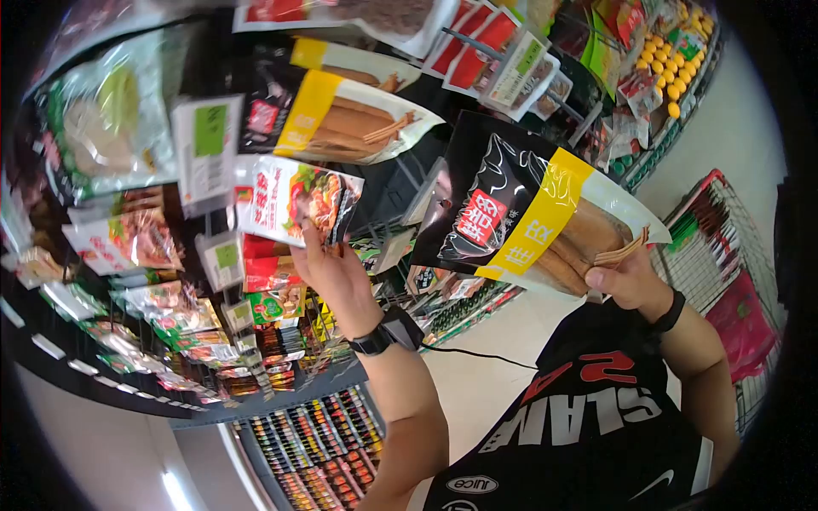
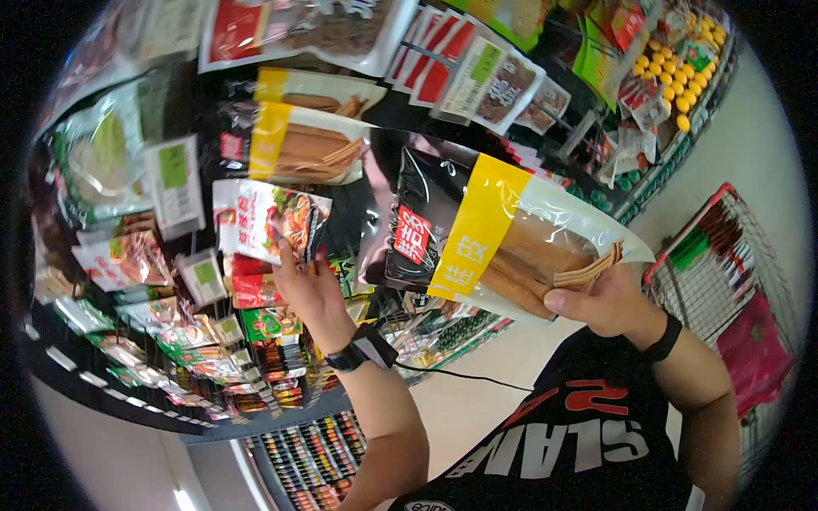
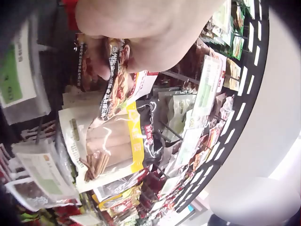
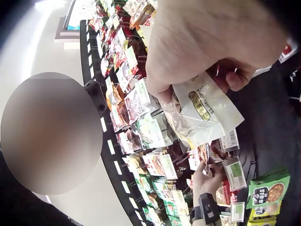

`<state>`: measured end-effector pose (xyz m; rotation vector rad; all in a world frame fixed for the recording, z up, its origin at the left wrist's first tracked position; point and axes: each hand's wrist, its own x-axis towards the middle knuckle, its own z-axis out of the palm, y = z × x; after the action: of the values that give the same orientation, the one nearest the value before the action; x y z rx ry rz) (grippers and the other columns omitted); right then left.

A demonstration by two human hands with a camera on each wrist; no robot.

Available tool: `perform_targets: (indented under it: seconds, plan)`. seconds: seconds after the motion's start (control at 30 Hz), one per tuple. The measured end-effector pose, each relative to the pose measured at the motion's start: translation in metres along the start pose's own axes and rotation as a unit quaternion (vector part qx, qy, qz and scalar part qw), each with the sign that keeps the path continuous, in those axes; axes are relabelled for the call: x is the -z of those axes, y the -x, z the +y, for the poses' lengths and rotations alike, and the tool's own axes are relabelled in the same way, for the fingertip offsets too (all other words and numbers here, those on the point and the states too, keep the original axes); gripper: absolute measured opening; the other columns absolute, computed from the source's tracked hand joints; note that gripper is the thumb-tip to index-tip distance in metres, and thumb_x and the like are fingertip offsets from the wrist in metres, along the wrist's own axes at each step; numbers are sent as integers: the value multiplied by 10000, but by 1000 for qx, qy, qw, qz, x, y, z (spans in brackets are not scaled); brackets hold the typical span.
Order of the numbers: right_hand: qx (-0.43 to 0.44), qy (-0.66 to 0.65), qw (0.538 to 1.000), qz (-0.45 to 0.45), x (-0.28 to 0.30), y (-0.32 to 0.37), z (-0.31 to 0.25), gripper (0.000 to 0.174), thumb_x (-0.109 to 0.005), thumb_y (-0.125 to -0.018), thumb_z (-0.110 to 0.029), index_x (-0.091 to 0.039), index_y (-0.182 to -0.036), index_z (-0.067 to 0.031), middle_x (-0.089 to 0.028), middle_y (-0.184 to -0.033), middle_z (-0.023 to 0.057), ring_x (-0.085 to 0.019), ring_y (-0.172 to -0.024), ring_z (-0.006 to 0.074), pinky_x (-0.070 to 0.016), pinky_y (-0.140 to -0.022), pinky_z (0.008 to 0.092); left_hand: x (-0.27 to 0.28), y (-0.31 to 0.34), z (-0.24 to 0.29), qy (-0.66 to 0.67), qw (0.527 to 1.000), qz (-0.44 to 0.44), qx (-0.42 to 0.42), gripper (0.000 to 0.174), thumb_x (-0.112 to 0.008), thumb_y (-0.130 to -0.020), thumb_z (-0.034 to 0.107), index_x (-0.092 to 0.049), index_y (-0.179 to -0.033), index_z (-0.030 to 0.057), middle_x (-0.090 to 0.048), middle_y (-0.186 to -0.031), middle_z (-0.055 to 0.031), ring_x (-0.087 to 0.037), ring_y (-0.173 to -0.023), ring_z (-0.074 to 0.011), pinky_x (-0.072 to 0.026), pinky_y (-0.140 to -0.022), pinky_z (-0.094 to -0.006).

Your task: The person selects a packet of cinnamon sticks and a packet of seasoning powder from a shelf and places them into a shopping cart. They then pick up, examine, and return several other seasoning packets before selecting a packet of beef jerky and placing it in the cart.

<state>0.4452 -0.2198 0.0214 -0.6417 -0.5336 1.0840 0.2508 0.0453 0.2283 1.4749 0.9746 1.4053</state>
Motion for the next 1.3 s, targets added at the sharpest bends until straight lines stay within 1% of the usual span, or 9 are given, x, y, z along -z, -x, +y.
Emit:
perform_targets:
  seconds: [0.17,0.23,0.4,0.67,0.8,0.9,1.03,1.17,1.3]
  plan:
    - [-46,68,996,-38,-22,4,-24,869,-807,-819,-261,-357,-1504,27,-525,-1457,116,-488,-1357,224,-348,-1160,374,-4,-15,6,13,999,-17,-45,343,-651,-985,92,-532,-1301,31,-678,-1187,-95,-690,-1007,-173,-554,-744,-331]
    - [2,85,995,-43,-35,5,-28,725,-816,-825,-172,-456,-1417,41,-579,-1371,123,-556,-1238,192,-437,-1081,356,0,-26,-3,38,997,-25,-55,346,-650,-980,72,-530,-1300,15,-672,-1200,-106,-690,-1019,-187,-563,-778,-352]
    - [89,75,993,-11,-53,10,-22,767,-806,-814,-153,-419,-1448,41,-555,-1404,127,-534,-1274,215,-421,-1101,373,4,-43,-18,27,997,-23,-71,391,-617,-981,22,-488,-1345,-35,-618,-1286,-116,-588,-1154,-192,-428,-1025,-324]
    - [123,-107,983,80,-96,-15,-41,711,-667,-897,-188,-338,-1510,-43,-510,-1473,122,-538,-1328,297,-422,-1133,451,3,-24,-11,34,992,-77,-91,633,-644,-954,55,-286,-1470,-24,-455,-1467,-193,-490,-1312,-248,-357,-1113,-370]
    - [101,-75,990,69,-112,-32,-43,704,-637,-930,-321,-352,-1516,-55,-547,-1447,129,-557,-1319,294,-443,-1126,443,7,-3,-12,-49,968,-21,-244,756,-668,-869,41,-264,-1506,-9,-374,-1516,-217,-355,-1443,-331,-327,-1138,-469]
    - [100,-53,989,92,-119,-45,-38,695,-638,-931,-327,-363,-1510,-58,-544,-1448,142,-553,-1325,293,-458,-1115,437,11,21,2,-84,953,-40,-290,694,-668,-876,45,-337,-1484,-6,-340,-1553,-188,-359,-1435,-305,-299,-1171,-446]
    - [108,-36,989,94,-118,-66,-27,683,-628,-931,-315,-370,-1509,-59,-557,-1436,138,-561,-1314,311,-481,-1092,451,7,26,26,104,938,-261,-203,571,-663,-881,40,-437,-1405,24,-490,-1457,-143,-488,-1331,-243,-425,-1043,-379]
    - [113,-17,986,118,-121,-79,-18,605,-612,-946,-305,-417,-1461,-52,-571,-1413,137,-575,-1293,292,-491,-1075,456,-25,5,52,194,892,-327,-244,554,-706,-873,69,-417,-1344,37,-435,-1510,-215,-502,-1314,-248,-421,-1054,-388]
    - [168,-35,980,106,-138,-85,-24,525,-621,-955,-128,-432,-1428,0,-556,-1410,106,-544,-1297,240,-422,-1117,421,-42,5,61,191,869,-365,-276,537,-681,-895,60,-399,-1351,76,-369,-1548,-189,-417,-1405,-261,-356,-1114,-413]
